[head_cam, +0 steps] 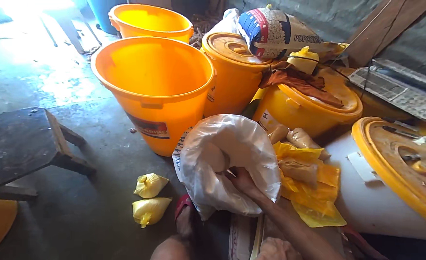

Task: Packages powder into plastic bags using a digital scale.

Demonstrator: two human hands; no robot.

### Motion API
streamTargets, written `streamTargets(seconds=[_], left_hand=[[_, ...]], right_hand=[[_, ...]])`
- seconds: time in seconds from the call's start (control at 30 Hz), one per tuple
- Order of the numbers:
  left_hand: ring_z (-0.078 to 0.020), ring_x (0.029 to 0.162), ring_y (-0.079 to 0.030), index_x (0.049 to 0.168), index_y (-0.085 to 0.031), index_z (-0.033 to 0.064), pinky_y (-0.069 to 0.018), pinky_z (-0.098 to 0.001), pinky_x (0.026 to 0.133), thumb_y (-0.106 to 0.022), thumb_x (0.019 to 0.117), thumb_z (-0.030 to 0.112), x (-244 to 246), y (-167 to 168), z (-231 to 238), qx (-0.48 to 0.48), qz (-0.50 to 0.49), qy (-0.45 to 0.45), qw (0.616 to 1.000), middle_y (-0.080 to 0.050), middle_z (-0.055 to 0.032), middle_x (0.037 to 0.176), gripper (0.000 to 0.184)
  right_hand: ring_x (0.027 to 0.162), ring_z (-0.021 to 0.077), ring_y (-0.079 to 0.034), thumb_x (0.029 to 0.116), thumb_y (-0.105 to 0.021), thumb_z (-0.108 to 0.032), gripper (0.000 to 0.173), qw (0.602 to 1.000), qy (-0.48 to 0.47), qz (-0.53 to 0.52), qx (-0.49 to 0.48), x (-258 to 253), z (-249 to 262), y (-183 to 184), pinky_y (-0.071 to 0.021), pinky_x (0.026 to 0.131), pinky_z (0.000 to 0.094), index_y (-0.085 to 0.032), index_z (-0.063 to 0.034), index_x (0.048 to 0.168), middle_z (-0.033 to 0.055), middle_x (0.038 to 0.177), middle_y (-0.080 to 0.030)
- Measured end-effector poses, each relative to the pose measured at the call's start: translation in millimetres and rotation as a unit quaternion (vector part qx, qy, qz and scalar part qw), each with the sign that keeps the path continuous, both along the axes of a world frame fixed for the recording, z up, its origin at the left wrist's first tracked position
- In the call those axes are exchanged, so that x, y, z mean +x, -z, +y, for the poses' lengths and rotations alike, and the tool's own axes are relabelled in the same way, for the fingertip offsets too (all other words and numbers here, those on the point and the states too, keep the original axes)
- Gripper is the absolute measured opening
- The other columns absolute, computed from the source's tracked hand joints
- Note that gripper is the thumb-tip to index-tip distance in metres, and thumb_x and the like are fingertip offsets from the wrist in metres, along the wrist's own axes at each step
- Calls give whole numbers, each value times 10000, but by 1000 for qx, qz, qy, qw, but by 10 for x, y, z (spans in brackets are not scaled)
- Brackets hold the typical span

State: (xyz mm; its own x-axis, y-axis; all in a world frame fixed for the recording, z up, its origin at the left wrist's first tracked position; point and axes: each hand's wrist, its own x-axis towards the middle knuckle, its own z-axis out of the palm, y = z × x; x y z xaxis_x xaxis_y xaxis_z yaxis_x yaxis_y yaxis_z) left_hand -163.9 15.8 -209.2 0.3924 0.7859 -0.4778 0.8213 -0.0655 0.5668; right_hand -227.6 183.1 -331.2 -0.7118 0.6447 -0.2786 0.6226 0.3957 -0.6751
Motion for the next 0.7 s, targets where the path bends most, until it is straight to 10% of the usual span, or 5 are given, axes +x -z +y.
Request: streamTargets(seconds=[0.7], left_hand=[[-428, 940, -673, 953, -678, 5, -530, -640, 752, -753, 840, 121, 30, 218, 92, -5, 48, 57, 997, -686, -222, 969, 179]], right_hand=[[758, 111, -673, 973, -672, -248, 231, 968, 116, 219, 50, 1084, -444, -286, -575, 765, 330, -755, -47, 1050, 61, 857, -724]])
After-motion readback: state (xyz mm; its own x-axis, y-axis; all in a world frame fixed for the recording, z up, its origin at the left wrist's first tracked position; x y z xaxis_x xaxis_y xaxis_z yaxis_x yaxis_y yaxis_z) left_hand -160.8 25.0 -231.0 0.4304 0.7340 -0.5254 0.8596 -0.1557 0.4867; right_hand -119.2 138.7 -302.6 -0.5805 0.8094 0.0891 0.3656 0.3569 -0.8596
